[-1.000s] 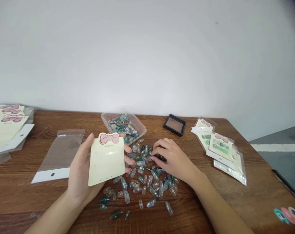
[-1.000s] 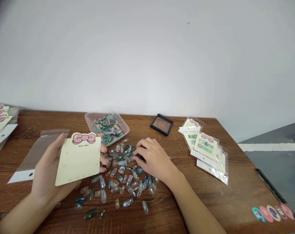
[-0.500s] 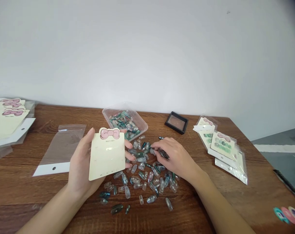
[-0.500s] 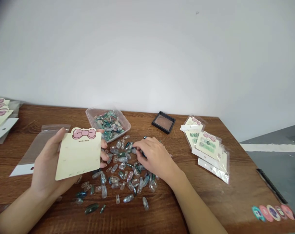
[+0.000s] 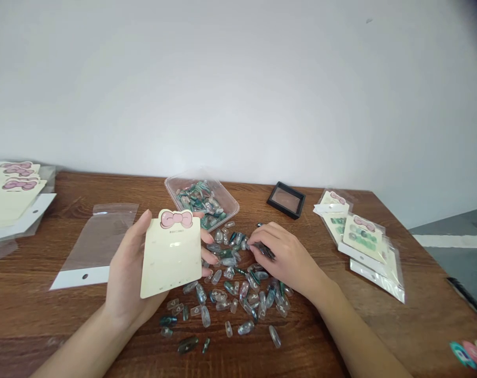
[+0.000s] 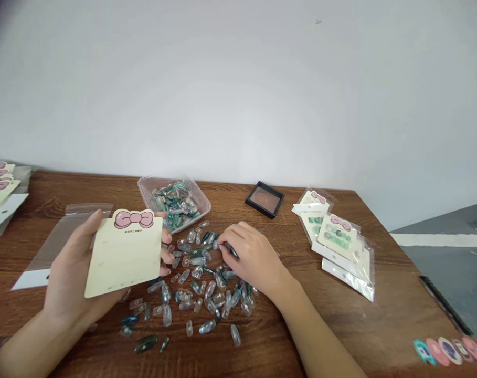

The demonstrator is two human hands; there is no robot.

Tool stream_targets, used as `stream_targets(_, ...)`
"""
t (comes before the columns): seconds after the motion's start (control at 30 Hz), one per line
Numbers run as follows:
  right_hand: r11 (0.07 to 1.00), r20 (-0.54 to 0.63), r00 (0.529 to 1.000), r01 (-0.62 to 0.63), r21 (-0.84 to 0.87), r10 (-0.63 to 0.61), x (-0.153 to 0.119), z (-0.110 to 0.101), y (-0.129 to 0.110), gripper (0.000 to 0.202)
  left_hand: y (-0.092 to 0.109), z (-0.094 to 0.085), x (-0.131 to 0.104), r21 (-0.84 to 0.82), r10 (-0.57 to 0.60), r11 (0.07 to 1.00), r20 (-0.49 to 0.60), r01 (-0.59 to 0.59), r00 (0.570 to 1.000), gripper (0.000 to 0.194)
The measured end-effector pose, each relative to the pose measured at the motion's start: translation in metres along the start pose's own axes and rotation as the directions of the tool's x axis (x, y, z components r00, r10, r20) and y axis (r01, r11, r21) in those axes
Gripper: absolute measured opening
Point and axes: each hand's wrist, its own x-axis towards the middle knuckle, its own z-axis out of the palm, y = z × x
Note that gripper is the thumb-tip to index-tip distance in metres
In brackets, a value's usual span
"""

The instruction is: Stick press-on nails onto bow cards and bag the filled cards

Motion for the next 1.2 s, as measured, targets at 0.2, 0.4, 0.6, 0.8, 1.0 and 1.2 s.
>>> stream_targets(0.2, 0.992, -0.083, 0.996, -0.017, 0.123, 0.028, -0.006, 0.002, 0.001, 0.011, -0.001, 0.003, -0.001, -0.026, -0.039, 0.999, -0.049, 0.038, 0.998, 0.057)
stream_targets(0.4, 0.979, -0.119, 0.992, -0.013, 0.202, 0.038, -0.009, 0.002, 0.001, 0.013, 0.000, 0.004, -0.002, -0.035, -0.040, 0.999, -0.028, 0.039, 0.999, 0.058)
stream_targets(0.6, 0.997, -0.126, 0.990, 0.064, -0.044, -0.069, -0.006, 0.005, 0.005, 0.010, 0.000, 0.003, -0.001, -0.031, -0.042, 0.999, -0.015, 0.042, 0.999, 0.057)
stream_targets(0.8, 0.989, -0.181, 0.983, -0.004, -0.151, -0.024, -0.004, 0.006, 0.014, 0.008, -0.003, 0.002, 0.001, -0.014, -0.024, 1.000, -0.001, 0.024, 1.000, 0.054)
stream_targets(1.0, 0.993, -0.101, 0.994, -0.060, -0.103, 0.049, 0.001, 0.014, 0.021, 0.010, -0.006, 0.001, -0.002, 0.000, -0.033, 0.999, -0.012, 0.033, 0.999, 0.056)
stream_targets(1.2, 0.994, -0.124, 0.987, -0.107, -0.004, 0.106, 0.005, 0.011, 0.024, 0.014, -0.008, -0.001, -0.002, -0.019, -0.042, 0.999, 0.013, 0.042, 0.999, 0.058)
